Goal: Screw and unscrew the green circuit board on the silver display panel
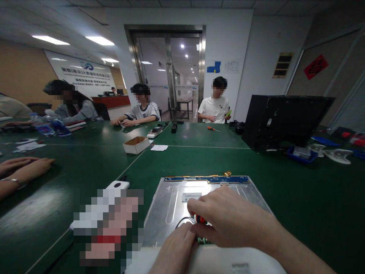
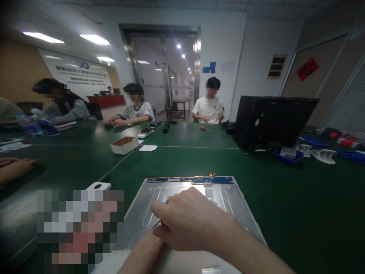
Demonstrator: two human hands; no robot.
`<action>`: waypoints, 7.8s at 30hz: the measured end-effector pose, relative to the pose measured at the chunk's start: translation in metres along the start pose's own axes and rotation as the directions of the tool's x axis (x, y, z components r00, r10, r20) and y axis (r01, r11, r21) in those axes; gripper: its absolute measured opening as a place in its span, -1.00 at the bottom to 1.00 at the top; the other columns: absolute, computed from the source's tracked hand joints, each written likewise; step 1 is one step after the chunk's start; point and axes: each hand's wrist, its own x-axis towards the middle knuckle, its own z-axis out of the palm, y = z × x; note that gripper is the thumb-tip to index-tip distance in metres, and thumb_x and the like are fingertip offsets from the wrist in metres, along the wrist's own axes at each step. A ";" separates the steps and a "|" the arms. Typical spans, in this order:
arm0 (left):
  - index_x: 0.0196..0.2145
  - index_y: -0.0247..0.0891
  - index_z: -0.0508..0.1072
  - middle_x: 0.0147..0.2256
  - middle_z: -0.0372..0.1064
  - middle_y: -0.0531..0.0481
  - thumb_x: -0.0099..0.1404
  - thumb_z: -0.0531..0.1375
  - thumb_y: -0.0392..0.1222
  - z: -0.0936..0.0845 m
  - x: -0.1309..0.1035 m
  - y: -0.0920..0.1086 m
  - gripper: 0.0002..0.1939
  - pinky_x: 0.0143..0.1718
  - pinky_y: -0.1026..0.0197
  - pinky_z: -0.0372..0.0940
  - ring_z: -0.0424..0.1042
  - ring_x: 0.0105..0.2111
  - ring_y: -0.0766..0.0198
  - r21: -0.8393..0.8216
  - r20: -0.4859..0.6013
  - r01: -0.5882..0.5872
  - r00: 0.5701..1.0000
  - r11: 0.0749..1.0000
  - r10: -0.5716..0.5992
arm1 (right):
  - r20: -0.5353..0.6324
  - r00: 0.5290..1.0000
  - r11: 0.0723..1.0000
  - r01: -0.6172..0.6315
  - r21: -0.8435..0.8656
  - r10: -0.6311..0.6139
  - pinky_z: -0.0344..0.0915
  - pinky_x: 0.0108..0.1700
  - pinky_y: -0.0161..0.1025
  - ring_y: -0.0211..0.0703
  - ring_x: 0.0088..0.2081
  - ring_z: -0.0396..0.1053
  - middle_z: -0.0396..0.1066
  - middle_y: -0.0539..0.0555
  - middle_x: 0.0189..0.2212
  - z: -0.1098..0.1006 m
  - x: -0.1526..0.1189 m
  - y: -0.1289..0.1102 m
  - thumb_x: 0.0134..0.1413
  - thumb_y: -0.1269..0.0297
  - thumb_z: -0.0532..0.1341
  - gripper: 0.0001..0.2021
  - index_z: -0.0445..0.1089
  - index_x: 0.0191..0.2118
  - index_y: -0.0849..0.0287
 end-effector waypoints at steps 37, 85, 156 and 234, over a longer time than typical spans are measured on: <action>-0.15 -0.17 0.39 -0.16 0.45 -0.09 0.30 0.03 -0.33 0.013 0.003 0.001 -0.77 -0.17 0.15 0.39 0.46 -0.22 0.12 -0.082 -0.041 -0.021 0.999 0.996 0.017 | 0.019 1.000 0.999 0.006 0.032 -0.007 -0.11 -0.52 -0.25 -0.22 -0.46 0.32 0.46 0.02 -0.37 -0.002 0.000 0.001 0.11 0.33 0.10 -0.89 0.24 -0.21 0.15; -0.23 -0.19 0.35 -0.17 0.35 -0.08 0.31 0.03 -0.36 -0.023 0.003 0.017 -0.84 -0.21 0.12 0.27 0.35 -0.19 0.10 -0.091 0.019 -0.058 0.998 0.994 0.060 | 0.014 0.999 0.986 0.041 0.162 -0.044 0.01 -0.42 -0.32 -0.28 -0.39 0.33 0.47 -0.03 -0.37 -0.005 -0.003 0.015 0.09 0.39 0.17 -0.91 0.27 -0.25 0.14; -0.25 -0.18 0.37 -0.22 0.39 -0.07 0.30 0.03 -0.37 -0.022 0.005 0.015 -0.83 -0.24 0.14 0.27 0.38 -0.22 0.11 -0.130 0.033 -0.035 0.999 0.991 0.039 | -0.006 1.000 0.998 0.011 0.058 -0.011 -0.10 -0.48 -0.29 -0.25 -0.42 0.33 0.47 -0.02 -0.36 -0.005 -0.003 0.010 0.14 0.29 0.21 -0.89 0.28 -0.24 0.14; -0.24 -0.33 0.46 -0.28 0.45 -0.01 0.37 0.19 -0.17 0.004 0.173 0.056 -0.85 -0.26 0.15 0.36 0.45 -0.33 0.25 0.019 0.465 -0.198 0.870 0.980 0.167 | -0.115 0.617 0.380 -0.318 0.869 0.778 0.20 -0.59 -0.31 -0.19 -0.56 0.34 0.36 -0.04 -0.52 0.139 -0.075 0.147 0.11 0.09 0.08 -0.68 0.25 -0.08 0.15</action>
